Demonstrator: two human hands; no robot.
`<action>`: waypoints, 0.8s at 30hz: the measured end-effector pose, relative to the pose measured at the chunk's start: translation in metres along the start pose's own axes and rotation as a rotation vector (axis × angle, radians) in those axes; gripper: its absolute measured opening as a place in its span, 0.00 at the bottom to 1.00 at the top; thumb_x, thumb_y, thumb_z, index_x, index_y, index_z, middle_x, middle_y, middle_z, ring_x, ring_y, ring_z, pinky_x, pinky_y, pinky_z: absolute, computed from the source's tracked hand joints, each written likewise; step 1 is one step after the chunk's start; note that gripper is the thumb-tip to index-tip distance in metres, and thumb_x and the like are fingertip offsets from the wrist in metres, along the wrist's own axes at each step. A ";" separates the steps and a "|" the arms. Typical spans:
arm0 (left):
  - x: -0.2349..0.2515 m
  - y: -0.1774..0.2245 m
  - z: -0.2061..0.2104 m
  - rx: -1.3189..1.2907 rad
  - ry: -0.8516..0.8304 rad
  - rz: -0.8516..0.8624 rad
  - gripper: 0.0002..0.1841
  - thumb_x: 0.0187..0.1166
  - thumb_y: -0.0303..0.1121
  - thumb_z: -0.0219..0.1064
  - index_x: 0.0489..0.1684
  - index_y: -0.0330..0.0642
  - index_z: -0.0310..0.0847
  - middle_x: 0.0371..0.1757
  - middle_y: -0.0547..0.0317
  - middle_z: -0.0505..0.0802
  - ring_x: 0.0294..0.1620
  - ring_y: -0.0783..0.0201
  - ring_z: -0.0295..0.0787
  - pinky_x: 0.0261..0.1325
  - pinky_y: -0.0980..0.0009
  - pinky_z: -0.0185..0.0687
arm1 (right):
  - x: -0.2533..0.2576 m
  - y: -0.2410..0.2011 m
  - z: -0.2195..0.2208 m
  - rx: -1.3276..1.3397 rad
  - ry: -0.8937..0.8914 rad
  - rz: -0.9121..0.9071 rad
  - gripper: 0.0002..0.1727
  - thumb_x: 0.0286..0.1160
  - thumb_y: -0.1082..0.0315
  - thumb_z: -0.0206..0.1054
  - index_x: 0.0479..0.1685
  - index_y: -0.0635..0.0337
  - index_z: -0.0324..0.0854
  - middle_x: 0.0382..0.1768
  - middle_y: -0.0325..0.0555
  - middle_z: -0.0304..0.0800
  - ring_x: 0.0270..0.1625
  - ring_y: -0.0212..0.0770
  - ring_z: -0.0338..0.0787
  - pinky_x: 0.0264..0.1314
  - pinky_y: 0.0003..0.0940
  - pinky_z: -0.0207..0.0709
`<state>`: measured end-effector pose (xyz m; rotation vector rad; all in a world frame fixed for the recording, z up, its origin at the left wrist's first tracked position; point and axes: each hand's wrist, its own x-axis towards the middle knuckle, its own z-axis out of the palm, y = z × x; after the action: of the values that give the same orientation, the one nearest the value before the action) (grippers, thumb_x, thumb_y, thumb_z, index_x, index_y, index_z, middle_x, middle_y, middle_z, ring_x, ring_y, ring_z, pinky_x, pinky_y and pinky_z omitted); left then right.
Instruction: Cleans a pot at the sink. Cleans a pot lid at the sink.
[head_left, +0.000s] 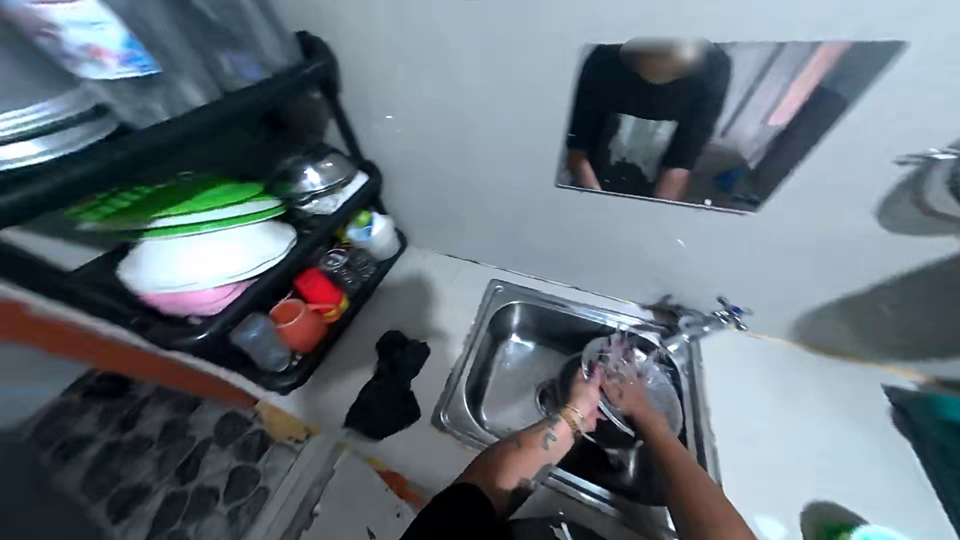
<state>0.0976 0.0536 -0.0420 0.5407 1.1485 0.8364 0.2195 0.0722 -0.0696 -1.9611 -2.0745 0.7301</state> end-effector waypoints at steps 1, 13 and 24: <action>0.002 0.002 -0.003 -0.010 0.011 -0.008 0.28 0.96 0.49 0.44 0.90 0.47 0.55 0.72 0.33 0.81 0.65 0.40 0.83 0.60 0.41 0.81 | -0.003 -0.001 -0.002 0.118 -0.122 -0.120 0.34 0.92 0.54 0.49 0.91 0.64 0.57 0.92 0.63 0.54 0.95 0.62 0.49 0.94 0.66 0.32; 0.008 0.010 -0.028 -0.083 0.027 0.014 0.29 0.96 0.50 0.42 0.90 0.45 0.52 0.70 0.33 0.81 0.60 0.43 0.84 0.58 0.45 0.82 | 0.010 0.007 -0.009 0.062 -0.292 -0.357 0.41 0.86 0.46 0.51 0.94 0.59 0.51 0.96 0.54 0.40 0.97 0.61 0.32 0.90 0.74 0.17; 0.010 0.013 -0.024 -0.095 0.045 -0.035 0.29 0.96 0.51 0.40 0.90 0.45 0.52 0.73 0.34 0.81 0.64 0.41 0.85 0.59 0.43 0.84 | -0.002 0.013 -0.029 -0.019 -0.332 -0.194 0.41 0.89 0.42 0.51 0.97 0.48 0.46 0.97 0.47 0.36 0.98 0.58 0.29 0.88 0.75 0.12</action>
<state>0.0733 0.0681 -0.0462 0.4240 1.1501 0.8718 0.2444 0.0763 -0.0503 -1.7078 -2.4231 1.0544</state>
